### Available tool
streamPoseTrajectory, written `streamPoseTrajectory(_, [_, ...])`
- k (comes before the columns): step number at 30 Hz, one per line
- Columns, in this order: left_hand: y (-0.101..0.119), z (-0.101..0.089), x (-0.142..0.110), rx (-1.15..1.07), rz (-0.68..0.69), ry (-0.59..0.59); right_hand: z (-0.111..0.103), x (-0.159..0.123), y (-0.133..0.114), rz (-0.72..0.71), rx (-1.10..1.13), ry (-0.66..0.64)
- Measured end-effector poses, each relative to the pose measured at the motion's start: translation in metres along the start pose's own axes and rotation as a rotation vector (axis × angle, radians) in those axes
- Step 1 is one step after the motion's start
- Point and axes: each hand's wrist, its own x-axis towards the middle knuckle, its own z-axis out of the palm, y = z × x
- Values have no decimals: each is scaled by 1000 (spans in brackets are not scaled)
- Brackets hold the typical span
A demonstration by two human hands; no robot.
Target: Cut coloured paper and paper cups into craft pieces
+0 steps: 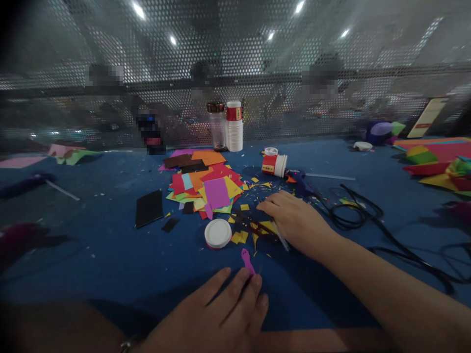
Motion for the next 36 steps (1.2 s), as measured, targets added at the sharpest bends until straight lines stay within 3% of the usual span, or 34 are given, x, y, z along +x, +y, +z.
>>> streamPoseTrajectory(6, [-1,-4,0,3,31,-83,-6,0,-1,16,113,67])
streamPoseTrajectory(12, [-4,-12,5,-71,-22,-132,-8,2,-5,68,116,101])
streamPoseTrajectory(16, [-22,-29,10,-202,-43,-210,-6,5,-4,104,139,136])
streamPoseTrajectory(20, [-52,-42,14,-402,-238,-267,-8,6,-1,105,115,135])
streamPoseTrajectory(22, [-68,-41,15,-463,-310,-243,-9,6,-1,118,112,126])
streamPoseTrajectory(27, [-98,-27,16,-484,-443,-336,-11,5,0,156,108,130])
streamPoseTrajectory(36, [-98,-23,15,-484,-449,-378,-11,7,2,202,189,77])
